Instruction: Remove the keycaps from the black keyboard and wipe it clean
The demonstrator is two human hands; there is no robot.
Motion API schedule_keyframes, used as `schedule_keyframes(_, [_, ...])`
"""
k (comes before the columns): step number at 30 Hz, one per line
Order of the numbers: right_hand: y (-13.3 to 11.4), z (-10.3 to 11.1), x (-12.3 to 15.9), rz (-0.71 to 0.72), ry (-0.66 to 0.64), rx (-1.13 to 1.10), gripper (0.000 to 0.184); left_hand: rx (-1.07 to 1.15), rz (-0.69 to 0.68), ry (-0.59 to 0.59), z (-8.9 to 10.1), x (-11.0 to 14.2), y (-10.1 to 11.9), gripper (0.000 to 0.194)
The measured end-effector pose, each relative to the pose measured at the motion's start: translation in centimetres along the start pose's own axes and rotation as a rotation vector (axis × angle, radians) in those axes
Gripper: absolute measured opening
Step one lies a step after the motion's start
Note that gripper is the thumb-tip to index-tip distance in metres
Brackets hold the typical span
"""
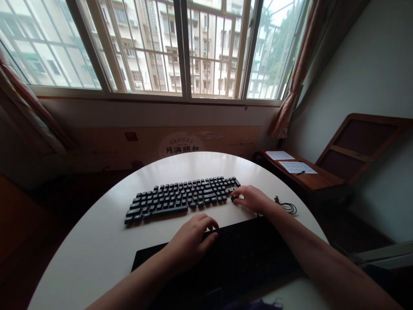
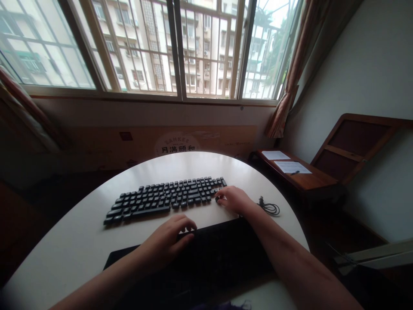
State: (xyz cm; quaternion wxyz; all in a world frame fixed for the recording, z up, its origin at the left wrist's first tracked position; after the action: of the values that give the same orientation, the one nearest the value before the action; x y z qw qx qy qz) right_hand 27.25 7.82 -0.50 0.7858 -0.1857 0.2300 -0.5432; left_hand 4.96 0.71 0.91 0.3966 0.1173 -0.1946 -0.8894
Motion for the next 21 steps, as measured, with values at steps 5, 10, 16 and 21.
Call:
schedule_keyframes(5, [0.1, -0.3, -0.2, -0.027, 0.039, 0.008, 0.023, -0.006, -0.001, -0.007, -0.2, 0.0, 0.0, 0.020])
schedule_keyframes(10, [0.0, -0.7, -0.4, -0.045, 0.084, 0.028, 0.019, -0.003, -0.018, 0.013, -0.2, -0.1, 0.0, 0.021])
schedule_keyframes(16, [0.0, -1.1, -0.8, -0.034, 0.115, 0.047, 0.018, -0.012, -0.023, 0.014, -0.2, -0.1, 0.0, 0.021])
schedule_keyframes(21, [-0.2, -1.0, -0.7, -0.017, 0.137, 0.061, 0.018, -0.020, -0.042, 0.021, -0.4, -0.1, -0.1, 0.021])
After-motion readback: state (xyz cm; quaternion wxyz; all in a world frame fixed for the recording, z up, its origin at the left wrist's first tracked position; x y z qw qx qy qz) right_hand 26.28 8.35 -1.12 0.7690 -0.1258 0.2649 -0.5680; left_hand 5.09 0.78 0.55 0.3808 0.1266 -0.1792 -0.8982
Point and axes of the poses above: each hand's wrist, its own x-axis away from the middle knuckle, its own z-axis out of the back of the hand, y = z × x, the point moved 5 cm from there along -x, towards the middle knuckle, and after that the axes turned 11 degrees about -x, right-handed, at the moved point
